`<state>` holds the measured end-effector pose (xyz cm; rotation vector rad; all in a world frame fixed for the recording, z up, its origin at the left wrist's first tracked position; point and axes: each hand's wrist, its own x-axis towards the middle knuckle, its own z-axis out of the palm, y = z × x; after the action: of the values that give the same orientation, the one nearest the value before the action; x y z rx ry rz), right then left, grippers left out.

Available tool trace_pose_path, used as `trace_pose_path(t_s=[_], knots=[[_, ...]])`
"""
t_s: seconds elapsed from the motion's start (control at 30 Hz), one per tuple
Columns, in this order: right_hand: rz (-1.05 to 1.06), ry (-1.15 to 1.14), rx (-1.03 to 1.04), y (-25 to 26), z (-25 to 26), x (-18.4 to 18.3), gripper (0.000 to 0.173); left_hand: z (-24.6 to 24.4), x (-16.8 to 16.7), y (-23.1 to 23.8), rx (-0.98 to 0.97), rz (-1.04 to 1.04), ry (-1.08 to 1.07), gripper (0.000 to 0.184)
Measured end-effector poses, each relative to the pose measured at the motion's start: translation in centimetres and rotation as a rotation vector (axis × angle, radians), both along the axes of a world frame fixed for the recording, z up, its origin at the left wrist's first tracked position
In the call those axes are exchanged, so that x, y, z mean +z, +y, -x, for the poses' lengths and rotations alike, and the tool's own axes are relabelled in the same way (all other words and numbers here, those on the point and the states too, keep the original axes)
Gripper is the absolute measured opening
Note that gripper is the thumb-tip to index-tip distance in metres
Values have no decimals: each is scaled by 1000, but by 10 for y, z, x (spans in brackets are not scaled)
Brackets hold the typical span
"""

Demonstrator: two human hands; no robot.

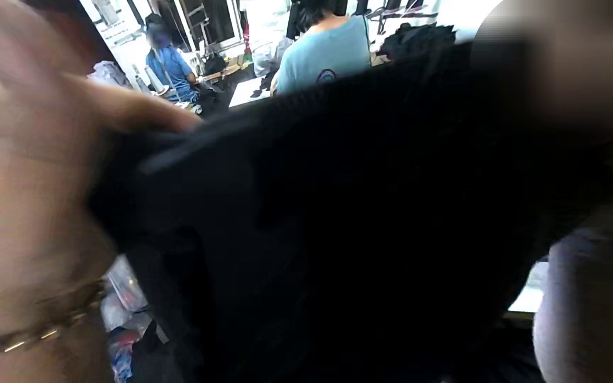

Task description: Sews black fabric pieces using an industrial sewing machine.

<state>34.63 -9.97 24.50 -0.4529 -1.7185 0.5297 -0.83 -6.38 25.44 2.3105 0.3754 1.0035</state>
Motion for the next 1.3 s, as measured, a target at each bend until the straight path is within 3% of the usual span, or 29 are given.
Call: trace_pose_path(t_s=[0.07, 0.2, 0.3, 0.4, 0.53, 0.6, 0.7, 0.77, 1.1, 1.3], knots=[[211, 1, -156, -28, -7, -42, 20, -38, 0, 10, 243, -52, 93, 17], [686, -54, -417, -22, -31, -144, 22, -101, -107, 85, 263, 38, 372, 13], [718, -276, -637, 0, -38, -221, 17, -156, -183, 111, 440, 168, 582, 21], [663, -510, -739, 10, -41, -263, 18, -196, -225, 106, 659, 50, 758, 22], [454, -726, -761, 15, -49, -280, 15, -220, -254, 63, 758, -291, 733, 21], [286, -792, -711, 19, -59, -286, 24, -228, -265, 40, 741, -179, 747, 29], [81, -860, -601, 24, -71, -291, 43, -234, -278, 27, 692, 113, 872, 64], [21, -890, -570, 26, -71, -294, 49, -234, -288, 37, 686, 131, 836, 68], [155, -839, -904, 34, -17, -302, 55, -219, -267, 115, 326, 104, 828, 58], [219, -829, -984, 37, -6, -304, 56, -219, -268, 139, 200, 46, 833, 56]])
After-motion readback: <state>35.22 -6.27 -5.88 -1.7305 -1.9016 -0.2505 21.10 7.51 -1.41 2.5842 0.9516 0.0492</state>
